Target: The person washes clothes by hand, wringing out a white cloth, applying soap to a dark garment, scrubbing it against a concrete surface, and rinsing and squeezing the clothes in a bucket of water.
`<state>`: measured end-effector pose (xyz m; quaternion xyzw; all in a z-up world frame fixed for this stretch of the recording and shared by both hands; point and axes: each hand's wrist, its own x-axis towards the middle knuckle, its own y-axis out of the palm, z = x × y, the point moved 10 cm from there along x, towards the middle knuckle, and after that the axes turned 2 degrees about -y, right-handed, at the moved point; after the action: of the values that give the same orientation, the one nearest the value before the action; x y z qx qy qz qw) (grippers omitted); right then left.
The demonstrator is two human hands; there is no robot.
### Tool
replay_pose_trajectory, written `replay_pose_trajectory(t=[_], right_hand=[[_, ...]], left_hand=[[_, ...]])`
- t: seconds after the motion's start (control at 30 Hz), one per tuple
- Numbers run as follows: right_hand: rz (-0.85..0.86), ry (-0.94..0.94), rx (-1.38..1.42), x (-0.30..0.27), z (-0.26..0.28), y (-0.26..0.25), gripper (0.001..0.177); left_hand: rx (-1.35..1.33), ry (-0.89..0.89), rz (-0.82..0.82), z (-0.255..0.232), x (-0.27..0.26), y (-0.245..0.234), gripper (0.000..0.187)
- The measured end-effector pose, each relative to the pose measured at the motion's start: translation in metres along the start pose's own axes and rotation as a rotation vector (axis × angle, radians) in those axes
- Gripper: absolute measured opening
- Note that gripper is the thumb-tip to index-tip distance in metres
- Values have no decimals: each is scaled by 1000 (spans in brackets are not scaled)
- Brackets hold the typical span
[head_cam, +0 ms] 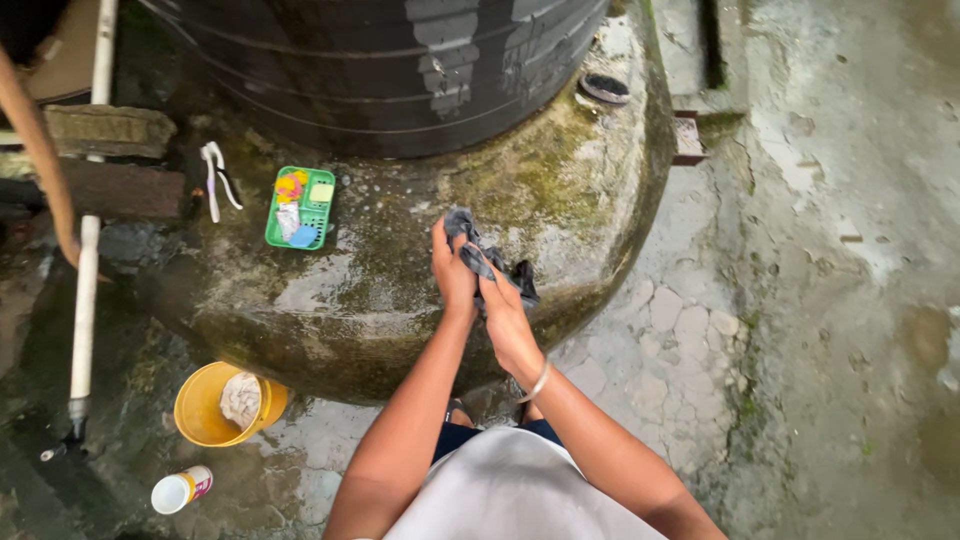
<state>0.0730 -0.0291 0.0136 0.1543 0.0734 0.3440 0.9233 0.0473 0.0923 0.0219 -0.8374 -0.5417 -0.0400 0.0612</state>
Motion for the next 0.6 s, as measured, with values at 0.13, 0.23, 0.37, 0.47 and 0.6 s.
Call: replay_pose_trajectory(t=[0.13,0.23,0.37,0.47,0.6], right_hand=[[-206,34,-38,32,-22,-34,51],[-328,157,404,36,-40,-45,66],[-77,99,18,-1,-38,-8,75],[5,-309,-481,-9,5,6,65],[-307,-258,-532,10,10,-38,37]], left_hand=[[-92,-207,224,8,-40,22,37],[20,-96,307,5,-49,30,34],[43,-353,161,64,-11,13,42],[-800,-667,-100,89,15,6,24],[-993,-928,-38,51,-21,9,31]])
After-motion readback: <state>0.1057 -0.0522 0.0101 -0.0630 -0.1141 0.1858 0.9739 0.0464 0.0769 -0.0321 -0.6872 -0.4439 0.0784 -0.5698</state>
